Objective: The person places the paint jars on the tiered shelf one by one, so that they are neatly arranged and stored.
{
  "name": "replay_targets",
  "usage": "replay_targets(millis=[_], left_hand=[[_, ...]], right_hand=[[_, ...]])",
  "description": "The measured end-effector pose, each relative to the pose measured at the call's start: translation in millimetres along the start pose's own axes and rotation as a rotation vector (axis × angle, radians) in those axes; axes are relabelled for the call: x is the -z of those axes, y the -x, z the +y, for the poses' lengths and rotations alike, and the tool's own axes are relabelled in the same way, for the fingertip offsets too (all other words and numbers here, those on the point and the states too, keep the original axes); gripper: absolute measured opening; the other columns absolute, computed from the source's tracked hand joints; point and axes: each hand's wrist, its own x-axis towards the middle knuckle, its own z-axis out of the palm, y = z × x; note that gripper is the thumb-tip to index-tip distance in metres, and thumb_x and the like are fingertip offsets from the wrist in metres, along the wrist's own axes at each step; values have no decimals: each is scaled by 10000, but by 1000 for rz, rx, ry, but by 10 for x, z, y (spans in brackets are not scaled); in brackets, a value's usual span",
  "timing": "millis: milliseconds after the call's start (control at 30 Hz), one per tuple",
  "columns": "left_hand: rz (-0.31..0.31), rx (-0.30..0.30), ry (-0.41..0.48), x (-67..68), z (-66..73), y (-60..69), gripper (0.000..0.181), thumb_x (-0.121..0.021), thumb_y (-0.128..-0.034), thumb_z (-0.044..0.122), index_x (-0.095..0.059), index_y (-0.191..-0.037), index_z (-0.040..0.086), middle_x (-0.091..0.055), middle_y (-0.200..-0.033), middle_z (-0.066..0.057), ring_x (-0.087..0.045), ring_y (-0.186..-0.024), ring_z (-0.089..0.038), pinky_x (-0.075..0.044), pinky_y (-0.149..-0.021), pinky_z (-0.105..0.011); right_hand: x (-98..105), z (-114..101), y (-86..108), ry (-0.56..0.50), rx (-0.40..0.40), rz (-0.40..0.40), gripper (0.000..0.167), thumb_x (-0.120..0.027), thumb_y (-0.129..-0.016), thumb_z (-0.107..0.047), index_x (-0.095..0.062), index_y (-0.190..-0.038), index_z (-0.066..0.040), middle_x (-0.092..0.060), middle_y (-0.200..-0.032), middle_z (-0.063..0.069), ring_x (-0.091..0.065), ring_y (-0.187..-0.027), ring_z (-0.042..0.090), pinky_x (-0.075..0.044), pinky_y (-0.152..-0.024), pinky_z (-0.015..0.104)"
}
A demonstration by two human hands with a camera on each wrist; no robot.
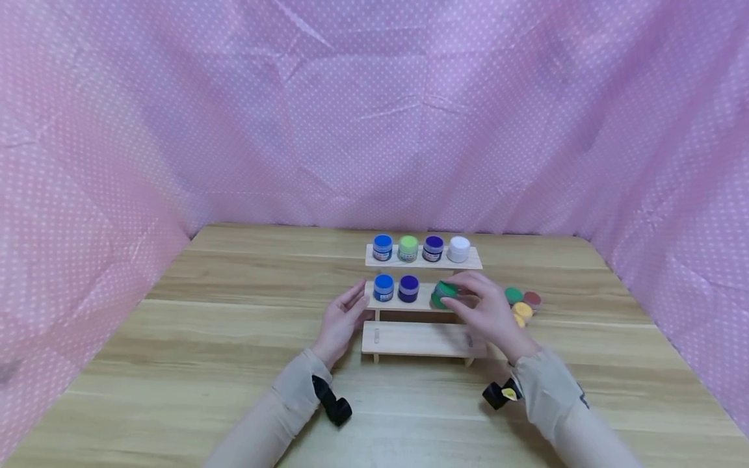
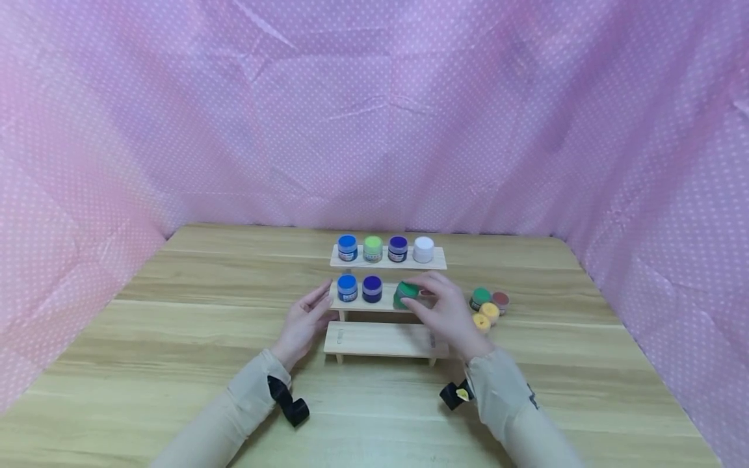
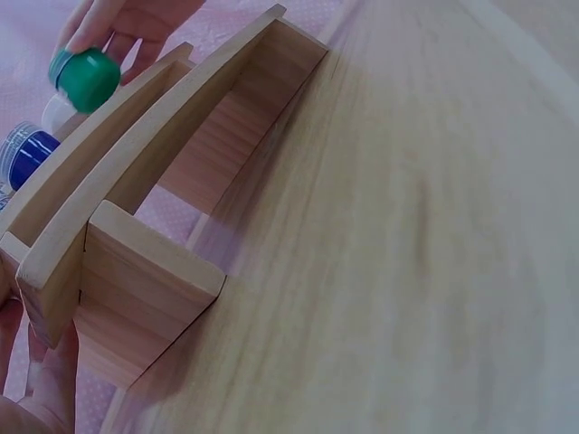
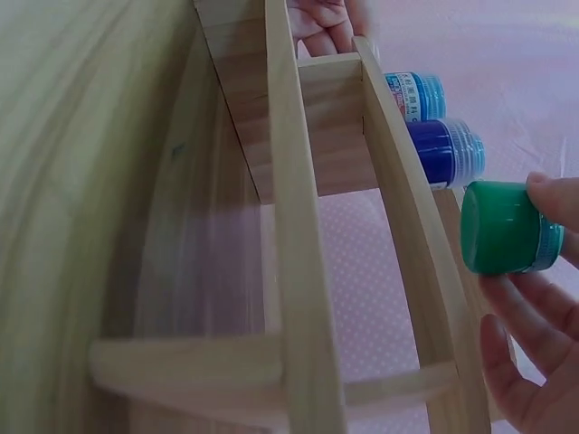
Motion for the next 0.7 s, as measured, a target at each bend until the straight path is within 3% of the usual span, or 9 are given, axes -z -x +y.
replay_targets(millis=[300,500,700], left_hand=[[11,7,-23,-13,-3,3,456,-538,-960,92,-432,-1402,60,-467,-1422,-144,-547,-1216,-257,-545,-896,-304],[-12,7,-2,-11,0,-17,466,-526,-968,102,-407,-1416,51,-427,-1450,-154,-498,-1265,-282,-516,-951,-351],[-1,13,-6,14,-6,-41,462,-528,-969,110,-415,-1416,76,-439,-1444,-145,-504,-1260,-286,-504,-967,-376]], right_hand=[[-93,-25,-87,13,-16,24,301,-718,-819,-34,-667,-1116,-45,-647,-1076,78,-614,-959,172,-570,-840,297],[-126,-28,-116,23,-41,19,306,-712,-828,-45,-663,-1129,-58,-647,-1096,83,-624,-959,206,-568,-846,352],[-171,-26,-144,18,-95,-1,314,-712,-836,-86,-662,-1146,-93,-640,-1108,55,-629,-952,189,-568,-830,312]])
